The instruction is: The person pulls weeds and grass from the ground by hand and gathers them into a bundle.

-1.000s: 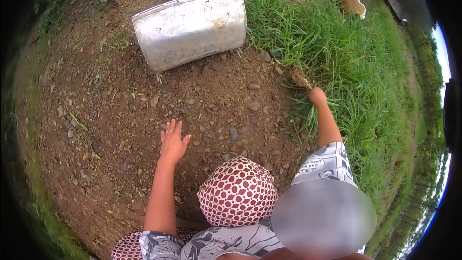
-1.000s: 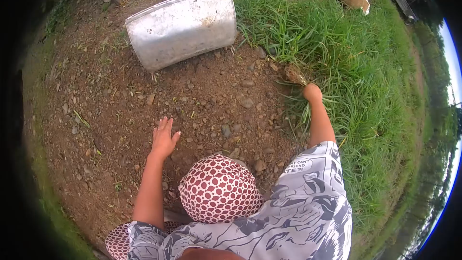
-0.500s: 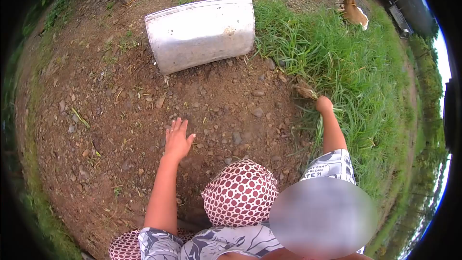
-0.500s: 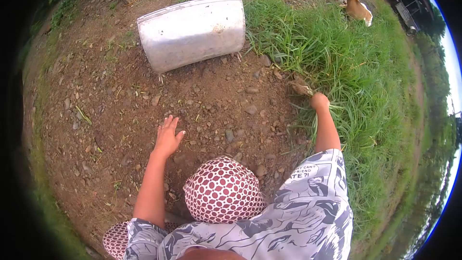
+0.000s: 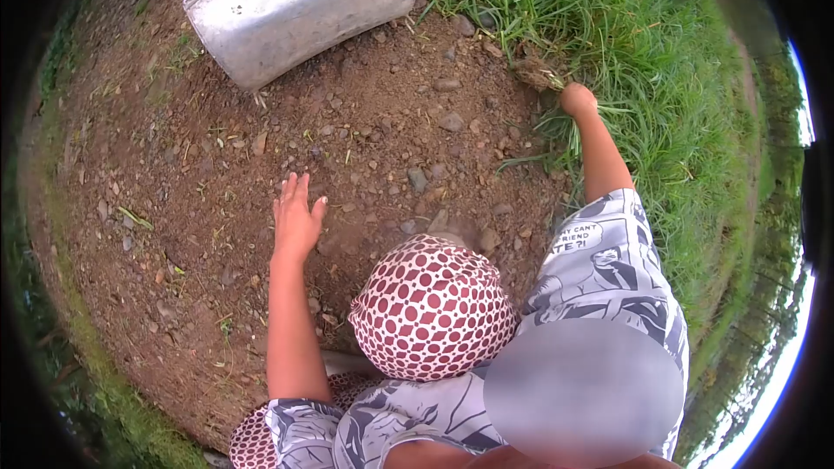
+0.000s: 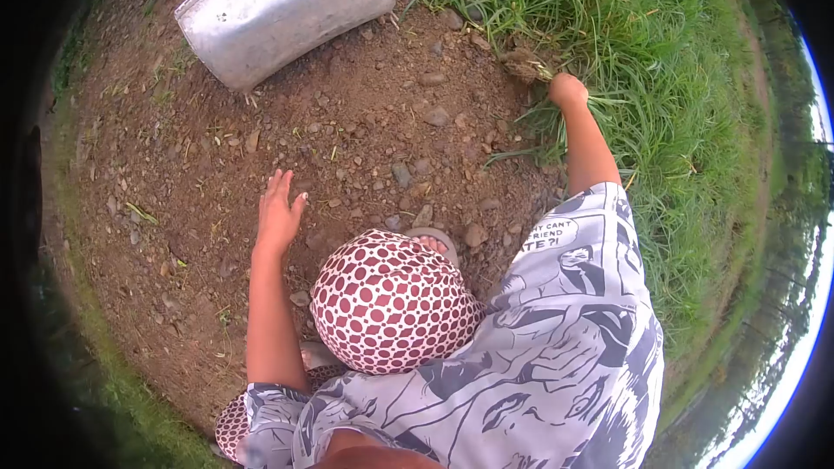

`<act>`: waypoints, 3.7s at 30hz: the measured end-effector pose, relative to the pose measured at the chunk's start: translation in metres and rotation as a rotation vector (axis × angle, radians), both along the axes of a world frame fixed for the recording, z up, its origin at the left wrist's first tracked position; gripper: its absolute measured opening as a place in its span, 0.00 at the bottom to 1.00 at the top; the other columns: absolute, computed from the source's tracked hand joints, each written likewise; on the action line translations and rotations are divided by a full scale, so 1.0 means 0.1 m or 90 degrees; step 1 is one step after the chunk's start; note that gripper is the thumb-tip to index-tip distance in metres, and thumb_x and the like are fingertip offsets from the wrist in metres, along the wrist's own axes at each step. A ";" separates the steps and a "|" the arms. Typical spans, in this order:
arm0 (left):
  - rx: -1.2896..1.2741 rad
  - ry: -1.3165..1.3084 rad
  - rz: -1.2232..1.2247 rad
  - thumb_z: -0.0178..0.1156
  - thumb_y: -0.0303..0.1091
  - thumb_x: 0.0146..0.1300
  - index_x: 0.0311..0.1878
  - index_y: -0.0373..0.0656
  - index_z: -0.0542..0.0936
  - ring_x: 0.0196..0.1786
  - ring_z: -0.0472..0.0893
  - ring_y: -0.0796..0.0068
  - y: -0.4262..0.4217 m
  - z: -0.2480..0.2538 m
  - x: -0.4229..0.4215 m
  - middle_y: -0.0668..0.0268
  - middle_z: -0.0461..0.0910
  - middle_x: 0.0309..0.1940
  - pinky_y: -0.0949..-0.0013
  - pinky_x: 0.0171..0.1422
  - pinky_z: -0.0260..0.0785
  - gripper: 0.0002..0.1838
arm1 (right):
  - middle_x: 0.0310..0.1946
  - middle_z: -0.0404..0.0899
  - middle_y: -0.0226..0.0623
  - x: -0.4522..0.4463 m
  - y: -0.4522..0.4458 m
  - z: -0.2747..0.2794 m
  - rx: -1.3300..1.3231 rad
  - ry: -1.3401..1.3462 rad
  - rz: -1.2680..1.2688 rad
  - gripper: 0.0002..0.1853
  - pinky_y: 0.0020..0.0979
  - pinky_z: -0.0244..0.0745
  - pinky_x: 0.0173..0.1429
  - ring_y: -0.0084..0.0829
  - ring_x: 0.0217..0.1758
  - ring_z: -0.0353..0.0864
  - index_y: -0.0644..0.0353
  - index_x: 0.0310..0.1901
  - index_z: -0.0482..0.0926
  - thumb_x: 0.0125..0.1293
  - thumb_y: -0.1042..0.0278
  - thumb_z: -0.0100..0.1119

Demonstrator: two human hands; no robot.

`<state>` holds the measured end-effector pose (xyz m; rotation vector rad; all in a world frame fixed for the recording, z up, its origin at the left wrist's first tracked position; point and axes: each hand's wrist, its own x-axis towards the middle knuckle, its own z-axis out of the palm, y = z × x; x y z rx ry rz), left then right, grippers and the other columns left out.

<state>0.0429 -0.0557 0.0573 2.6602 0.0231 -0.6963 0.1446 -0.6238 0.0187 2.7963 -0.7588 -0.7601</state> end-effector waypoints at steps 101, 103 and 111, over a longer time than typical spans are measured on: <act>-0.288 0.089 0.606 0.60 0.46 0.51 0.31 0.39 0.77 0.58 0.64 0.60 0.21 -0.44 0.23 0.53 0.72 0.46 0.55 0.66 0.44 0.17 | 0.45 0.76 0.43 -0.46 -1.07 -0.44 -0.131 0.053 0.051 0.16 0.35 0.70 0.53 0.39 0.50 0.75 0.61 0.40 0.79 0.59 0.67 0.40; -0.291 0.080 0.592 0.60 0.46 0.52 0.31 0.39 0.76 0.54 0.66 0.63 0.22 -0.46 0.20 0.56 0.74 0.41 0.56 0.65 0.47 0.17 | 0.45 0.76 0.43 -0.50 -1.19 -0.59 -0.102 0.056 0.053 0.17 0.37 0.69 0.53 0.41 0.50 0.75 0.60 0.41 0.79 0.60 0.64 0.40; -0.345 0.065 0.580 0.58 0.40 0.55 0.29 0.39 0.75 0.34 0.71 0.73 0.23 -0.46 0.27 0.67 0.74 0.26 0.65 0.47 0.60 0.12 | 0.37 0.77 0.50 -0.18 -0.46 0.22 0.023 -0.281 0.090 0.20 0.42 0.68 0.48 0.49 0.43 0.74 0.62 0.39 0.76 0.64 0.52 0.40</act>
